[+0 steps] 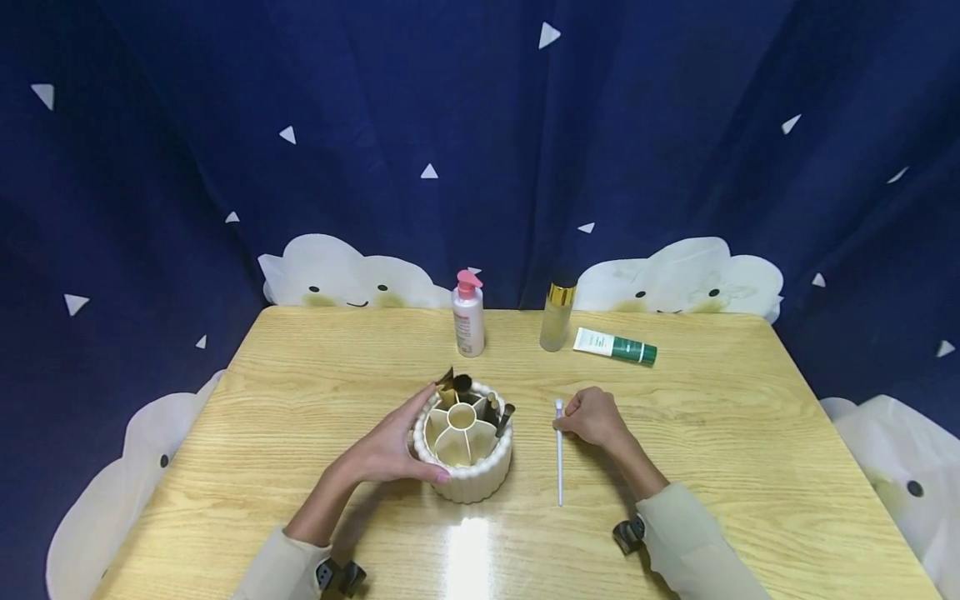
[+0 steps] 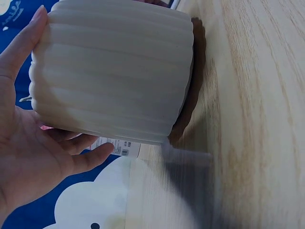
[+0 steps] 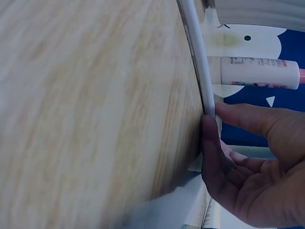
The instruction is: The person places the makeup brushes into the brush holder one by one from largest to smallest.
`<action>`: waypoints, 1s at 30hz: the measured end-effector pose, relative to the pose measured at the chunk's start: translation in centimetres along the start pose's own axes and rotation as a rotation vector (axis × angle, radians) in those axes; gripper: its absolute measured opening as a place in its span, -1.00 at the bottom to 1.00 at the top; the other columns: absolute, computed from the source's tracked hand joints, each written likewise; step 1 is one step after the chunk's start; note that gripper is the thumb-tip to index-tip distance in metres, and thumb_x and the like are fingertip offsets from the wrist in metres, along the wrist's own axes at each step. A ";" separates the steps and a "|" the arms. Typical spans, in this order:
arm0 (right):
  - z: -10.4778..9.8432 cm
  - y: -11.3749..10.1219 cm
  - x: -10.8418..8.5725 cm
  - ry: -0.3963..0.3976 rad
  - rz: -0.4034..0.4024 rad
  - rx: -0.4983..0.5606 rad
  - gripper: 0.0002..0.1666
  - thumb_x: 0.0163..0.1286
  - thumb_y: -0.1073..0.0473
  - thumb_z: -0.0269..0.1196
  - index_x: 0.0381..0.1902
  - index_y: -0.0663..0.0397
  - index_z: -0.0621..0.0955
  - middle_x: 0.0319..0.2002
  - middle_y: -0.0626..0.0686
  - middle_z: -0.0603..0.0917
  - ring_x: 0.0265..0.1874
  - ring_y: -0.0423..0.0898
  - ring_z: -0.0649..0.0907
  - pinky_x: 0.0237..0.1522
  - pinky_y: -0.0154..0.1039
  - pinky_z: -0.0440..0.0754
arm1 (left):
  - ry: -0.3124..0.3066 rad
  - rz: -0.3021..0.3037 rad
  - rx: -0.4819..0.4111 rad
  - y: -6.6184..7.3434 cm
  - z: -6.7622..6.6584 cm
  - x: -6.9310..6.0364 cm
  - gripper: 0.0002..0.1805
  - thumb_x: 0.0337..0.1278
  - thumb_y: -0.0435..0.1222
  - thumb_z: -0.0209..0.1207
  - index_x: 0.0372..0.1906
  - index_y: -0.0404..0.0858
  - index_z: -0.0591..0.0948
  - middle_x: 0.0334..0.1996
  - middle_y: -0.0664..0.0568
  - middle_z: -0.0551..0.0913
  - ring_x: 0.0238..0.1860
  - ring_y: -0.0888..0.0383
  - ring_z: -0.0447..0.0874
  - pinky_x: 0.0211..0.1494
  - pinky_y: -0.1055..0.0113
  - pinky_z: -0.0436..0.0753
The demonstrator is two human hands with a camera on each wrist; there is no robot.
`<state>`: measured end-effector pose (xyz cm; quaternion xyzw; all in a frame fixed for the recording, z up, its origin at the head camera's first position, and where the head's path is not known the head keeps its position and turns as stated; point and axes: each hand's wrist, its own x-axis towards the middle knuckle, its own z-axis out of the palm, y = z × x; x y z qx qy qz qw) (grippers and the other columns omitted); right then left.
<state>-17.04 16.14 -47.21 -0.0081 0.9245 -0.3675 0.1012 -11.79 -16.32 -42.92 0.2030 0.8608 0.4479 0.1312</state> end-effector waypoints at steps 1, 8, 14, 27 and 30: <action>0.1 -0.1 0.1 0.003 0.002 -0.012 -0.81 0.00 0.27 0.37 -0.69 0.18 0.59 -0.78 -0.02 0.61 -0.78 -0.23 0.43 -0.71 -0.43 0.34 | 0.000 -0.001 -0.003 0.0 0.0 0.0 0.40 -0.53 0.00 0.56 0.49 -0.28 -0.05 0.47 -0.27 0.06 0.46 -0.23 0.03 0.46 -0.22 0.08; 0.1 -0.7 0.4 0.016 0.064 -0.069 -0.76 -0.06 0.29 0.33 -0.83 0.14 0.58 -0.85 0.01 0.59 -0.83 -0.22 0.42 -0.73 -0.43 0.30 | 0.000 0.009 -0.017 -0.1 0.0 0.1 0.40 -0.55 -0.02 0.57 0.49 -0.29 -0.04 0.46 -0.26 0.08 0.46 -0.21 0.05 0.46 -0.19 0.09; 0.0 -0.8 0.4 0.012 0.096 -0.081 -0.74 -0.06 0.28 0.33 -0.86 0.10 0.57 -0.83 0.03 0.62 -0.81 -0.19 0.49 -0.71 -0.42 0.36 | 0.004 0.019 -0.021 -0.1 0.1 0.1 0.40 -0.56 -0.03 0.57 0.49 -0.28 -0.03 0.46 -0.24 0.11 0.45 -0.19 0.07 0.46 -0.18 0.11; -0.8 -0.8 -0.6 -0.016 0.082 0.030 -0.92 -0.05 0.33 0.28 -0.66 0.17 0.59 -0.72 0.08 0.67 -0.78 -0.21 0.47 -0.73 -0.45 0.31 | 0.006 0.015 -0.012 -0.1 0.1 0.1 0.42 -0.56 -0.02 0.57 0.49 -0.30 -0.05 0.46 -0.25 0.09 0.46 -0.20 0.06 0.47 -0.17 0.10; -1.2 -1.3 -1.1 -0.023 0.064 0.059 -0.96 0.02 0.33 0.27 -0.54 0.22 0.62 -0.67 0.07 0.68 -0.70 -0.17 0.56 -0.71 -0.43 0.38 | 0.008 0.029 -0.019 -0.1 0.1 0.1 0.41 -0.56 -0.03 0.57 0.48 -0.32 -0.04 0.45 -0.25 0.11 0.45 -0.21 0.08 0.45 -0.20 0.12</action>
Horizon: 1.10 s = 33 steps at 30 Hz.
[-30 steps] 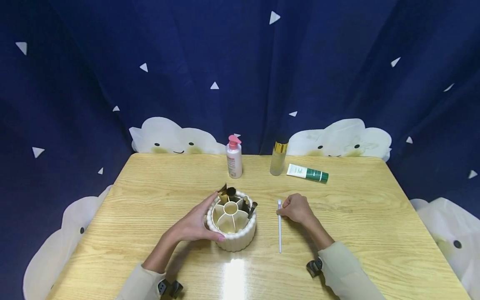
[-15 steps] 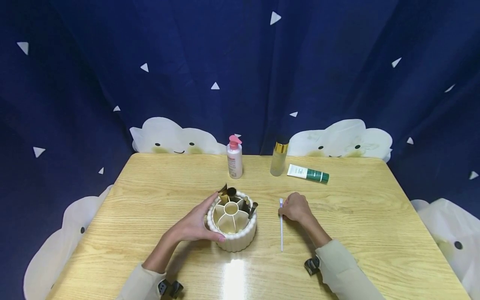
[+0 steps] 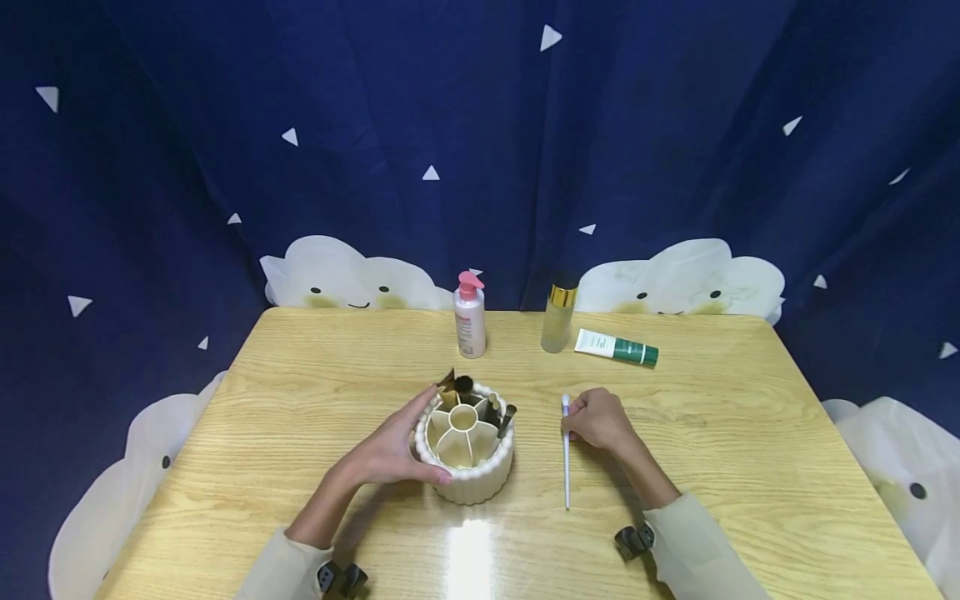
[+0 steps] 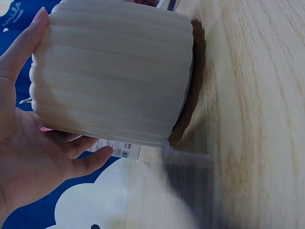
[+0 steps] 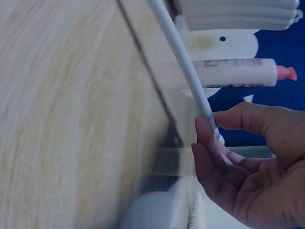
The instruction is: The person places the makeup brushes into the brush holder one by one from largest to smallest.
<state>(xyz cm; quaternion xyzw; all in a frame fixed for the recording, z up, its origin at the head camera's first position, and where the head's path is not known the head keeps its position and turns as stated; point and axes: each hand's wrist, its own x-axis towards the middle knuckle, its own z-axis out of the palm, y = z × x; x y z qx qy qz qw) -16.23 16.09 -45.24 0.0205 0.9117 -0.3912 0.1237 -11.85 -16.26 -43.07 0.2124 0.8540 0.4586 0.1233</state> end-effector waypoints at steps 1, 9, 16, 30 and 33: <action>-0.1 -0.1 -0.2 0.000 -0.006 0.007 -0.95 0.04 0.32 0.27 -0.51 0.24 0.62 -0.65 0.07 0.68 -0.68 -0.15 0.59 -0.70 -0.41 0.40 | 0.000 0.001 -0.005 0.0 0.0 0.0 0.41 -0.56 -0.04 0.57 0.48 -0.32 -0.04 0.45 -0.24 0.12 0.45 -0.20 0.09 0.46 -0.19 0.12; -0.8 -1.3 -1.6 0.008 -0.041 0.104 -0.85 0.13 0.32 0.25 -0.33 0.34 0.60 -0.55 0.07 0.69 -0.55 0.00 0.70 -0.61 -0.37 0.55 | 0.005 0.009 -0.001 0.0 0.2 -0.1 0.39 -0.54 -0.04 0.57 0.48 -0.34 -0.03 0.45 -0.26 0.12 0.44 -0.21 0.09 0.46 -0.19 0.12; -1.7 -2.3 -2.8 0.033 -0.087 0.198 -0.78 0.16 0.30 0.25 -0.25 0.36 0.57 -0.46 0.11 0.68 -0.51 -0.08 0.68 -0.47 -0.25 0.70 | 0.009 -0.020 0.020 -0.2 0.4 -0.2 0.40 -0.53 -0.01 0.56 0.49 -0.32 -0.05 0.46 -0.28 0.06 0.45 -0.24 0.04 0.45 -0.21 0.10; -2.6 -5.6 -5.7 0.101 -0.205 0.452 -0.72 0.18 0.35 0.27 -0.16 0.38 0.53 -0.35 0.13 0.67 -0.44 -0.22 0.71 -0.32 -0.38 0.72 | 0.015 -0.052 0.029 0.1 0.2 -0.4 0.43 -0.55 0.02 0.56 0.49 -0.31 -0.06 0.48 -0.28 0.02 0.46 -0.25 0.01 0.45 -0.22 0.08; -2.4 -6.1 -6.0 0.133 -0.254 0.501 -0.75 0.20 0.36 0.26 -0.18 0.38 0.52 -0.35 0.14 0.67 -0.44 -0.25 0.71 -0.31 -0.35 0.73 | 0.016 -0.053 0.033 0.1 0.3 -0.3 0.42 -0.55 0.02 0.56 0.49 -0.30 -0.06 0.48 -0.26 0.01 0.47 -0.24 0.00 0.46 -0.22 0.07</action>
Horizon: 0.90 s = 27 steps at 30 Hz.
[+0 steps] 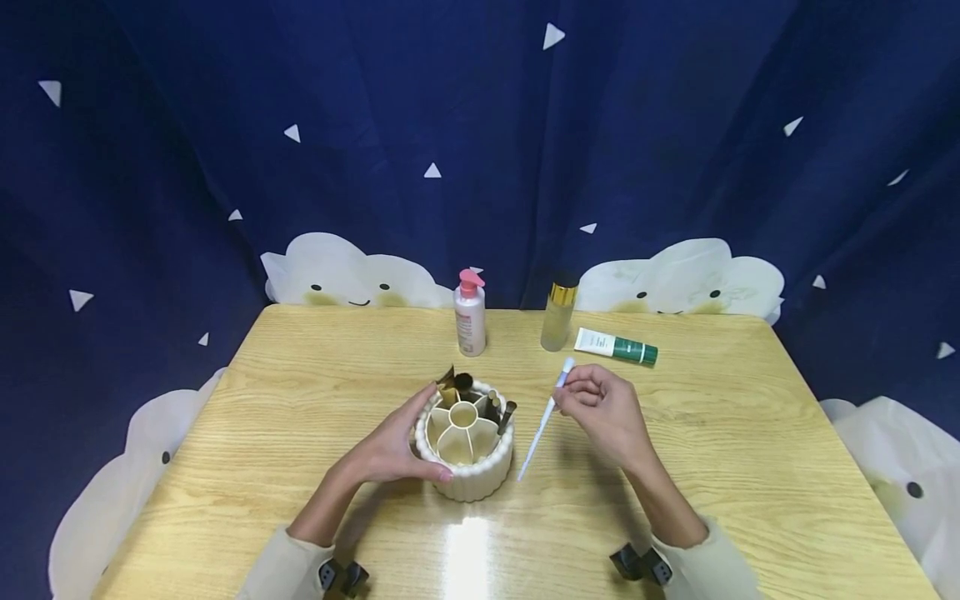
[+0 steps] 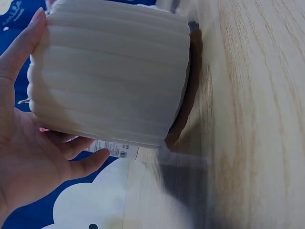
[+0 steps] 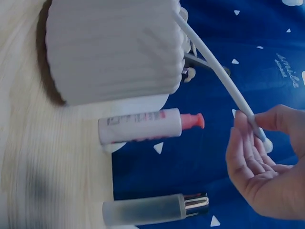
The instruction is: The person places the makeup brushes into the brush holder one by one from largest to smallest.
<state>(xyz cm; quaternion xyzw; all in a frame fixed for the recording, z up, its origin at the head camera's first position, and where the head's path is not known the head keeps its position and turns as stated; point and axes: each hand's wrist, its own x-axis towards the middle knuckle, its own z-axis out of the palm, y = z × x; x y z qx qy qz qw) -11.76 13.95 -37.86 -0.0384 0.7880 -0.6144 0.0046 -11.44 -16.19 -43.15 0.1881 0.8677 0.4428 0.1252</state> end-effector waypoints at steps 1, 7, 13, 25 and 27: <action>0.1 -0.1 0.0 0.006 -0.025 0.021 -0.77 0.21 0.38 0.26 -0.18 0.39 0.52 -0.36 0.14 0.67 -0.44 -0.24 0.71 -0.31 -0.34 0.74 | -0.001 -0.001 0.002 0.0 0.0 0.0 0.42 -0.54 0.03 0.56 0.49 -0.29 -0.06 0.48 -0.26 0.00 0.47 -0.24 0.00 0.46 -0.22 0.07; 0.8 -0.7 -0.3 0.026 -0.153 0.106 -0.78 0.22 0.40 0.26 -0.22 0.45 0.50 -0.42 -0.09 0.67 -0.43 -0.22 0.72 -0.30 -0.28 0.75 | -0.002 0.000 0.000 0.1 0.0 0.0 0.42 -0.53 0.03 0.55 0.49 -0.28 -0.06 0.48 -0.27 0.01 0.47 -0.25 -0.01 0.45 -0.23 0.07; 1.7 -0.8 -0.6 0.038 -0.195 0.132 -0.79 0.22 0.40 0.27 -0.24 0.45 0.49 -0.38 0.04 0.69 -0.40 -0.23 0.73 -0.29 -0.28 0.75 | -0.002 0.003 -0.002 -0.1 0.1 0.1 0.41 -0.54 0.02 0.56 0.49 -0.30 -0.06 0.48 -0.27 0.01 0.47 -0.24 -0.01 0.46 -0.22 0.07; 3.2 1.0 -1.4 -0.014 -0.261 0.082 -0.83 0.15 0.44 0.31 -0.30 0.37 0.53 -0.36 0.32 0.71 -0.41 -0.24 0.73 -0.31 -0.35 0.74 | -0.002 -0.008 0.004 -0.1 0.0 0.1 0.42 -0.55 0.03 0.56 0.49 -0.28 -0.05 0.48 -0.26 0.03 0.47 -0.22 0.00 0.47 -0.20 0.07; 3.4 1.3 -1.5 -0.019 -0.263 0.054 -0.84 0.15 0.42 0.31 -0.31 0.33 0.55 -0.37 0.27 0.72 -0.42 -0.23 0.72 -0.33 -0.35 0.74 | -0.002 -0.008 -0.002 0.0 0.0 0.1 0.42 -0.56 0.01 0.56 0.50 -0.27 -0.05 0.48 -0.24 0.04 0.47 -0.20 0.00 0.47 -0.18 0.08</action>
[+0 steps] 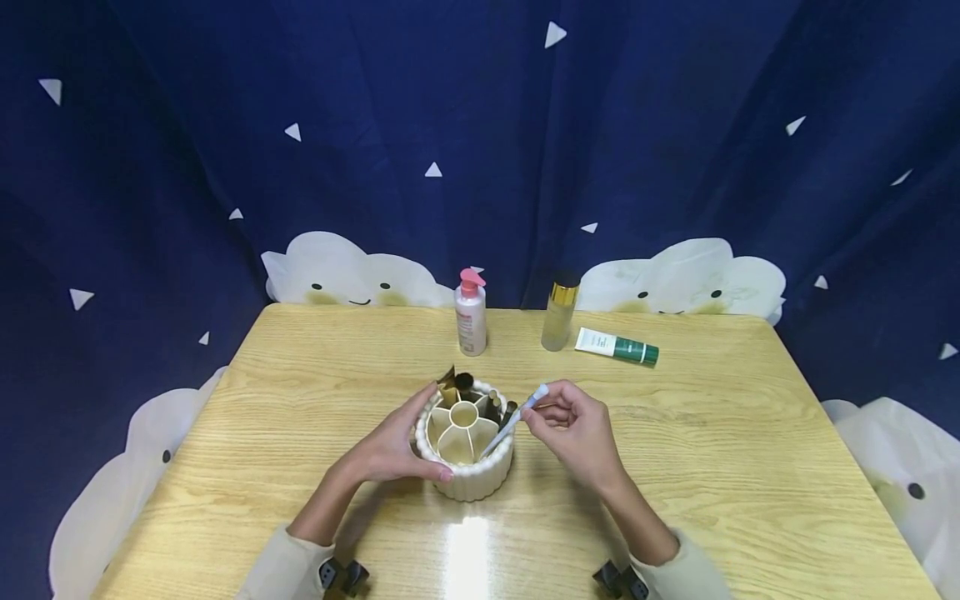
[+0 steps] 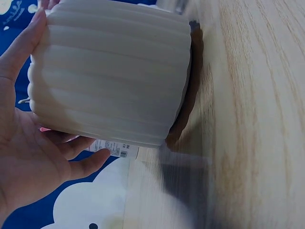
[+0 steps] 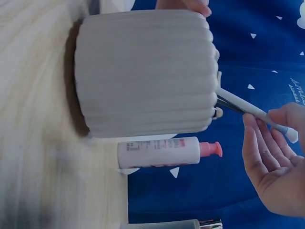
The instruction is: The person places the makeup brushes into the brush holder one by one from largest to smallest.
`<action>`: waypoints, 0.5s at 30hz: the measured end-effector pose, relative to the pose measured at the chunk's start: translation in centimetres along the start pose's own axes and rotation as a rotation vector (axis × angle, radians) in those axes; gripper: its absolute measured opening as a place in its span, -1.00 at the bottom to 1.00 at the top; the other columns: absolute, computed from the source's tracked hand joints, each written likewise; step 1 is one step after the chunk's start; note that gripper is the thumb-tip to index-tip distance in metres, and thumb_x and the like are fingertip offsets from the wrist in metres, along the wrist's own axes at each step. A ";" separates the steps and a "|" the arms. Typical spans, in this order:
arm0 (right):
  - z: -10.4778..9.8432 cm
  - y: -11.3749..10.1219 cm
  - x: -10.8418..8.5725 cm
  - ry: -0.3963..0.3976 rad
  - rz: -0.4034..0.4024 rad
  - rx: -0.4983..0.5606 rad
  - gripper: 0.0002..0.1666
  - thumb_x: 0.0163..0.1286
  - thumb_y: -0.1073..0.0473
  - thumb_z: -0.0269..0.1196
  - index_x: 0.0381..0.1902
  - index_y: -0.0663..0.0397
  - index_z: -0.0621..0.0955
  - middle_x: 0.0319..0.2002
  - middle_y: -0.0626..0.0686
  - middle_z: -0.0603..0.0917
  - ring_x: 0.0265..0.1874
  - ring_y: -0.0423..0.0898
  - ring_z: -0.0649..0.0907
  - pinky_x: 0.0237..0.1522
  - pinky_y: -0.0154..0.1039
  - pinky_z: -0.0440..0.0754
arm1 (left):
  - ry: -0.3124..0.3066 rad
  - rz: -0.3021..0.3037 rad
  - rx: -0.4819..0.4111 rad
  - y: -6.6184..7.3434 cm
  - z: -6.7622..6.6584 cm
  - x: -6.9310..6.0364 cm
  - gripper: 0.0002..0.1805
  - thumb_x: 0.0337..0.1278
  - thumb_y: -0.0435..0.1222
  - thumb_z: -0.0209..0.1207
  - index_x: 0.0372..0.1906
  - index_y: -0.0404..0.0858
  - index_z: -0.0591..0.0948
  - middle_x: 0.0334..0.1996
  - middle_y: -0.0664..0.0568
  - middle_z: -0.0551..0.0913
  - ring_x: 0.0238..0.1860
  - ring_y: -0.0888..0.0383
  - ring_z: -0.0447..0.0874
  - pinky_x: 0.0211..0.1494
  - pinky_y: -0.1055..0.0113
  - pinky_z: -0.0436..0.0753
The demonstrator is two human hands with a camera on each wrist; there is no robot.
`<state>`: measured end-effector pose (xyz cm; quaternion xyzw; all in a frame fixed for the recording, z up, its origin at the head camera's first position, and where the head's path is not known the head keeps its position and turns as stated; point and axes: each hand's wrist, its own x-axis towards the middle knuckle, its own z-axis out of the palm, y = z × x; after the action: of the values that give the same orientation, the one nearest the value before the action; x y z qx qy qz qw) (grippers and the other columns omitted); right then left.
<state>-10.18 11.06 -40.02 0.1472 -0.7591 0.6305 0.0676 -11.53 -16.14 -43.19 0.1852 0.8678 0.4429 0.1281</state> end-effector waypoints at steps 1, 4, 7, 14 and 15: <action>0.1 0.1 -0.1 -0.004 -0.001 -0.015 -0.85 0.16 0.40 0.32 -0.31 0.30 0.56 -0.38 0.24 0.73 -0.43 -0.21 0.72 -0.33 -0.35 0.73 | 0.000 0.004 -0.001 0.0 0.0 0.0 0.42 -0.56 0.02 0.56 0.50 -0.27 -0.05 0.48 -0.24 0.04 0.47 -0.20 0.01 0.47 -0.19 0.08; 0.3 0.4 -0.4 -0.013 -0.008 -0.058 -0.88 0.17 0.36 0.32 -0.33 0.23 0.59 -0.39 0.16 0.74 -0.44 -0.23 0.71 -0.35 -0.35 0.73 | -0.001 0.009 -0.010 0.0 0.0 0.1 0.42 -0.56 0.01 0.57 0.50 -0.27 -0.05 0.48 -0.24 0.05 0.47 -0.21 0.02 0.46 -0.19 0.09; 0.6 0.5 -0.5 -0.020 -0.022 -0.068 -0.90 0.17 0.36 0.32 -0.34 0.22 0.61 -0.40 0.13 0.74 -0.44 -0.26 0.70 -0.34 -0.34 0.73 | -0.002 0.012 -0.004 -0.1 0.1 0.1 0.42 -0.55 0.02 0.56 0.49 -0.29 -0.05 0.47 -0.26 0.05 0.46 -0.23 0.02 0.45 -0.22 0.09; 1.2 0.7 -0.6 -0.016 -0.032 -0.155 -0.92 0.10 0.31 0.39 -0.42 0.09 0.68 -0.51 0.01 0.68 -0.53 -0.31 0.58 -0.46 -0.41 0.65 | 0.001 0.000 0.009 -0.2 0.1 0.0 0.42 -0.54 0.04 0.55 0.49 -0.28 -0.05 0.48 -0.26 0.03 0.46 -0.24 0.01 0.45 -0.22 0.08; 1.2 0.7 -0.6 -0.017 -0.018 -0.162 -0.92 0.09 0.31 0.40 -0.43 0.08 0.68 -0.53 0.00 0.67 -0.55 -0.30 0.56 -0.49 -0.43 0.62 | 0.001 0.005 0.010 -0.2 0.0 0.0 0.41 -0.54 0.04 0.55 0.49 -0.28 -0.05 0.48 -0.26 0.03 0.46 -0.25 0.02 0.45 -0.23 0.08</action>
<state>-9.70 10.04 -41.08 0.1534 -0.8068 0.5651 0.0787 -11.59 -16.21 -43.39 0.1877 0.8696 0.4390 0.1257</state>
